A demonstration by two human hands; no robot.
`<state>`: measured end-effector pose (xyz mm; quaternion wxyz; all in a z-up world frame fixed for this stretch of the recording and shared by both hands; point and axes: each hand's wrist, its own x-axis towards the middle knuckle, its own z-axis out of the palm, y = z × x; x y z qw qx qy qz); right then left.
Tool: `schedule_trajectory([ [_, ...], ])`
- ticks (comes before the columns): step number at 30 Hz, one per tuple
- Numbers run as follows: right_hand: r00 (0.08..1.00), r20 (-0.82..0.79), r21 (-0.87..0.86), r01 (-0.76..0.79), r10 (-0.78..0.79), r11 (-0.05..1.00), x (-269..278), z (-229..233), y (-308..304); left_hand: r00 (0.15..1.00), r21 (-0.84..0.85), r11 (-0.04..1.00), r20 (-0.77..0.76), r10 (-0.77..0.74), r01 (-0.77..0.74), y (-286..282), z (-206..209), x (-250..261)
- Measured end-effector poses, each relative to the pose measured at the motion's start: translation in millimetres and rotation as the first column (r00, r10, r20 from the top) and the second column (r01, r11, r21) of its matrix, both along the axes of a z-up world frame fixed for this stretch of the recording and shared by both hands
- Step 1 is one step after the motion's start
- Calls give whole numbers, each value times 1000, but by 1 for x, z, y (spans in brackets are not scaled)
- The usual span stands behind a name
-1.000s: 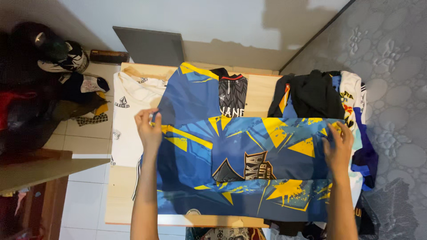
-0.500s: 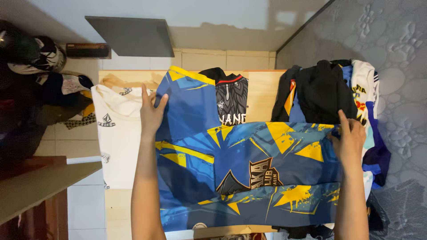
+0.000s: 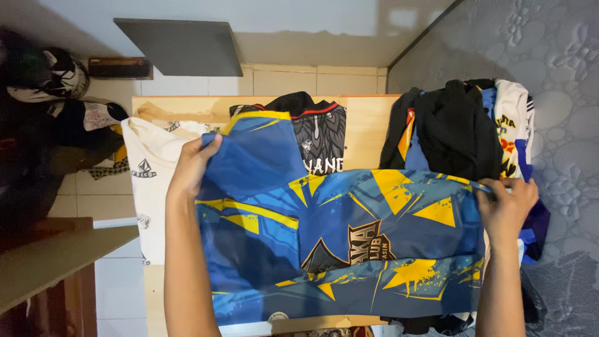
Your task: The person folds clothes including jerseys and a polo shirt by hand on a low wooden table and then stacks them on top of other folded garments.
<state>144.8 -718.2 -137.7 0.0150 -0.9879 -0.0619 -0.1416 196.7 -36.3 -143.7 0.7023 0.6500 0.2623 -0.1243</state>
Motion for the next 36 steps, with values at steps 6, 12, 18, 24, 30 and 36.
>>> schedule_trajectory([
  [6,997,80,334,-19,-9,942,-36,25,-21,990,-223,975,128,57,-27,11,44,-66],
  [12,992,115,496,-104,53,862,-105,20,-70,982,-271,955,109,157,-123,31,39,-204],
  [18,978,-119,554,-77,171,829,-176,-9,-96,980,-256,946,-26,198,-198,49,-43,-332],
  [24,941,-304,379,-26,150,925,-197,-27,-92,991,69,997,-132,31,-22,47,-136,-386],
  [30,947,-274,330,-69,165,941,-211,-23,-108,961,-81,970,-176,214,-231,22,-91,-394],
  [36,860,-495,133,-65,124,989,-209,-25,-97,978,249,968,-209,15,38,21,-135,-422],
])
